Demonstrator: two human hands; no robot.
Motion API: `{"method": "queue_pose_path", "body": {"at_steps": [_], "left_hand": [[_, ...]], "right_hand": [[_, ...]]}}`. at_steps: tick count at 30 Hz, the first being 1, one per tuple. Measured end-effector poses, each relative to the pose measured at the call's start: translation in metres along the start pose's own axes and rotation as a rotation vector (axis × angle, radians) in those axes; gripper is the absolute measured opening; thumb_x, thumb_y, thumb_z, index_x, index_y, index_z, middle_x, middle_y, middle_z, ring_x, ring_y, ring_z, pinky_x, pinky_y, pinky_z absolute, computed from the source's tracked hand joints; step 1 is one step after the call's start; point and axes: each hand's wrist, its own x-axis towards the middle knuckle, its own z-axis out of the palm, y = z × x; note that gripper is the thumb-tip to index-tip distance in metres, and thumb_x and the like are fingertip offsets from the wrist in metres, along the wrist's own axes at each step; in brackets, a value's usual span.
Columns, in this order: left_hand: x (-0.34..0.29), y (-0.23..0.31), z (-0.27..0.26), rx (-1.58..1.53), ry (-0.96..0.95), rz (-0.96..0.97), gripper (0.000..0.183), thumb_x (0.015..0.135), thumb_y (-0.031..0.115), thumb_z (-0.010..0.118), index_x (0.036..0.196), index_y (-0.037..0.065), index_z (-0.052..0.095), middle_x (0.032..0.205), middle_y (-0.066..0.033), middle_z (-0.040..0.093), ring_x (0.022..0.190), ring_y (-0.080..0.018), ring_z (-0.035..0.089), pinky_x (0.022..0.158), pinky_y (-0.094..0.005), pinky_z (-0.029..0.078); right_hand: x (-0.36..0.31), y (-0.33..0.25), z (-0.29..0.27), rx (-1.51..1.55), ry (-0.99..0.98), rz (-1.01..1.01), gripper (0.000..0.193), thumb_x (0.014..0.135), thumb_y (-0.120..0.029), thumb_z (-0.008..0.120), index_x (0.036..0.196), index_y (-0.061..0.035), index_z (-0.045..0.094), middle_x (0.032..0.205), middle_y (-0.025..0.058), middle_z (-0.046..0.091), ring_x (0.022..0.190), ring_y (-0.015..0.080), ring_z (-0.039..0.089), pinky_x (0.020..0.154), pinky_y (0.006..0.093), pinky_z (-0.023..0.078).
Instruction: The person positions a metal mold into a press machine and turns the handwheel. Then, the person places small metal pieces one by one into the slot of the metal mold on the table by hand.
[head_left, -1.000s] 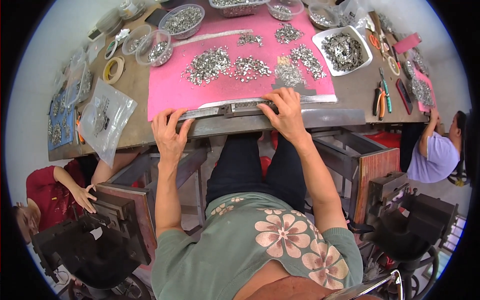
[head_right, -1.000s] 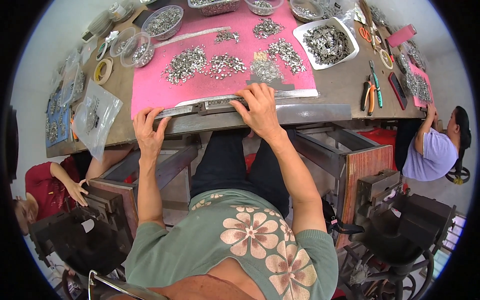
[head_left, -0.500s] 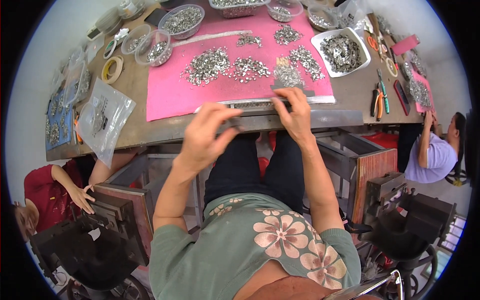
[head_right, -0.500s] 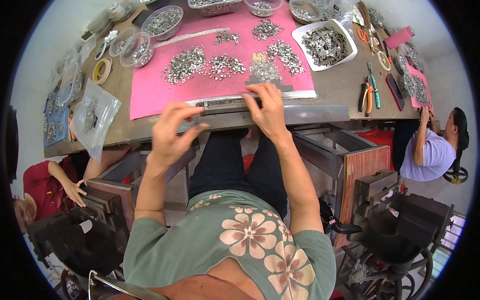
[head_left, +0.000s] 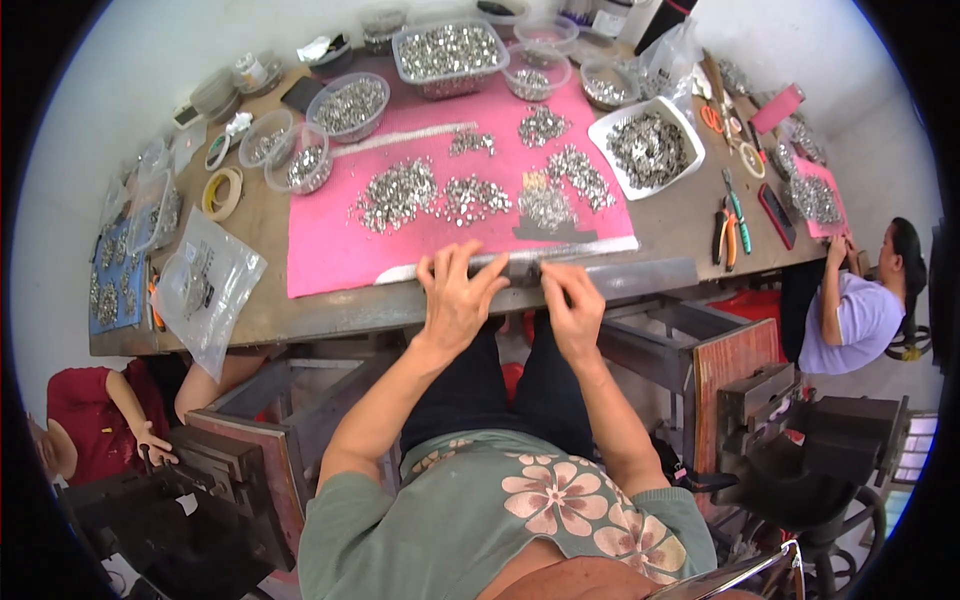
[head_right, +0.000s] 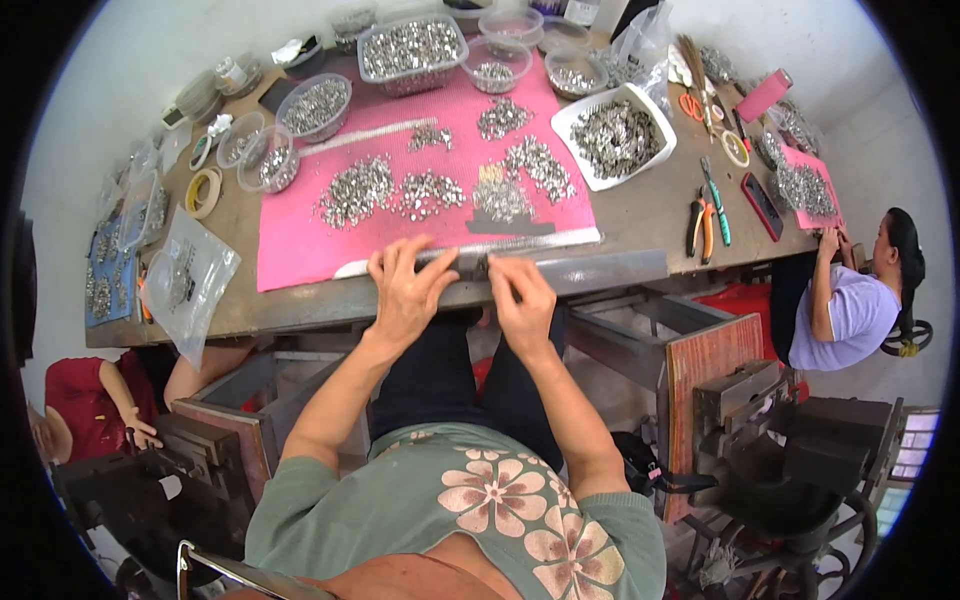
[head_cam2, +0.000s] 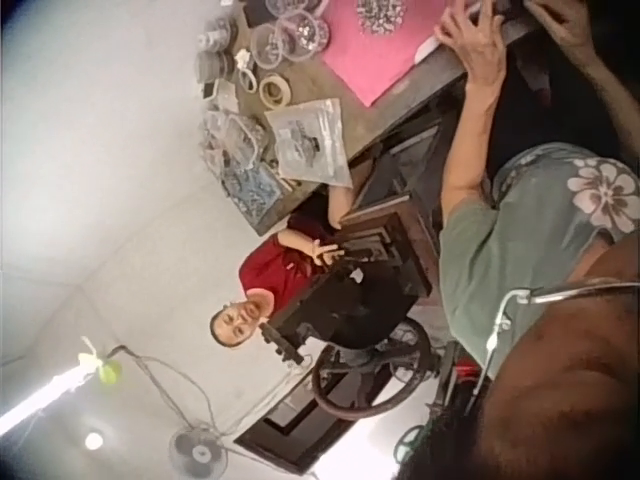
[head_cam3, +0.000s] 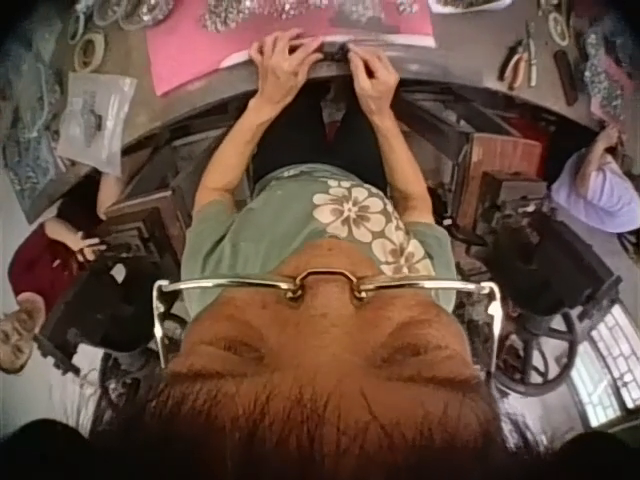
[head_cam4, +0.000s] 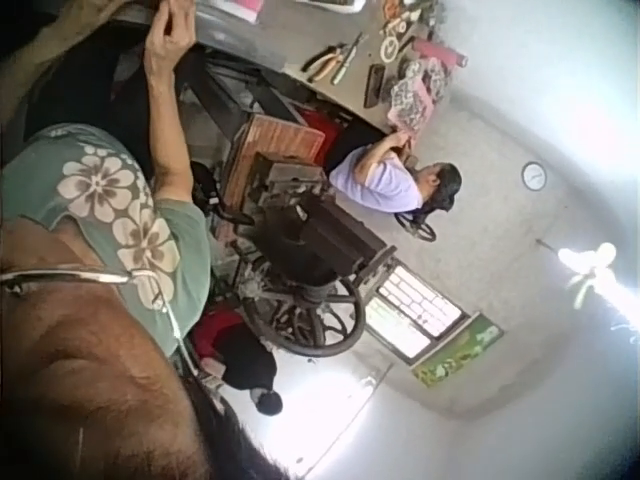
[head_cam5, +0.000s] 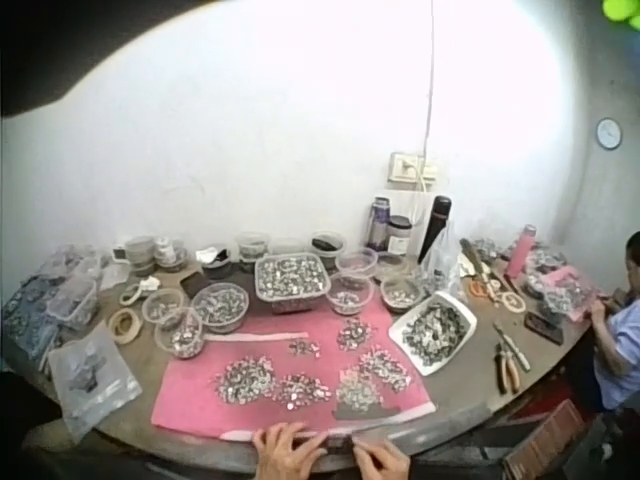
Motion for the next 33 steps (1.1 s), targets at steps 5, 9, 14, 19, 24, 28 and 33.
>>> {"method": "queue_pose_path", "body": {"at_steps": [5,9,14,19,24,28,33], "left_hand": [[-0.007,0.008,-0.001,-0.082,0.001,-0.068,0.032,0.082,0.016,0.079,0.112,0.014,0.071,0.109,-0.0046,0.063,0.104,-0.0242,0.057,0.100,-0.0458,0.030],[0.018,0.006,-0.010,-0.153,-0.033,-0.123,0.029,0.085,0.015,0.075,0.114,0.016,0.069,0.101,-0.0035,0.062,0.101,-0.0235,0.058,0.102,-0.0516,0.030],[0.108,-0.054,0.028,-0.111,-0.038,0.019,0.009,0.092,0.022,0.069,0.096,0.014,0.070,0.090,-0.0036,0.068,0.093,-0.0245,0.062,0.101,-0.0546,0.031],[0.144,-0.110,0.078,0.072,-0.124,-0.076,0.021,0.091,0.033,0.067,0.091,0.012,0.071,0.093,-0.0057,0.069,0.099,-0.0267,0.062,0.095,-0.0523,0.033],[0.140,-0.118,0.073,0.095,-0.075,-0.052,0.014,0.087,0.026,0.071,0.090,0.012,0.071,0.091,-0.0048,0.068,0.096,-0.0241,0.062,0.096,-0.0507,0.034],[0.152,-0.108,0.085,0.091,-0.095,-0.024,0.011,0.087,0.023,0.071,0.089,0.012,0.070,0.089,-0.0044,0.067,0.093,-0.0237,0.063,0.097,-0.0501,0.034],[0.143,-0.080,0.042,-0.033,-0.124,0.000,0.006,0.087,0.017,0.072,0.088,0.012,0.069,0.085,-0.0045,0.066,0.087,-0.0232,0.062,0.101,-0.0496,0.033]], "right_hand": [[-0.007,0.001,-0.010,-0.098,-0.081,-0.137,0.005,0.087,0.002,0.071,0.092,0.0003,0.072,0.089,0.0120,0.073,0.079,0.0237,0.068,0.075,0.0341,0.052],[0.055,0.019,-0.007,-0.202,-0.066,-0.235,0.008,0.088,-0.001,0.070,0.096,-0.0035,0.070,0.086,0.0090,0.068,0.079,0.0274,0.063,0.076,0.0384,0.046],[0.152,0.061,0.021,-0.299,-0.101,-0.249,0.006,0.088,-0.004,0.067,0.092,-0.0027,0.072,0.087,0.0122,0.066,0.083,0.0317,0.064,0.078,0.0426,0.049],[0.198,0.119,0.074,-0.604,-0.083,-0.286,0.015,0.074,-0.015,0.075,0.081,-0.0017,0.073,0.081,0.0188,0.068,0.081,0.0376,0.066,0.076,0.0474,0.052],[0.192,0.104,0.095,-0.706,-0.085,-0.350,0.015,0.076,-0.010,0.065,0.089,-0.0041,0.071,0.092,0.0153,0.067,0.092,0.0325,0.065,0.087,0.0457,0.048],[0.198,0.109,0.081,-0.677,-0.093,-0.244,0.013,0.080,-0.009,0.063,0.090,-0.0040,0.070,0.095,0.0155,0.067,0.094,0.0320,0.065,0.089,0.0455,0.046],[0.189,0.090,0.071,-0.506,-0.099,-0.256,0.009,0.083,-0.010,0.064,0.087,-0.0025,0.067,0.094,0.0169,0.067,0.093,0.0353,0.065,0.087,0.0462,0.047]]}}
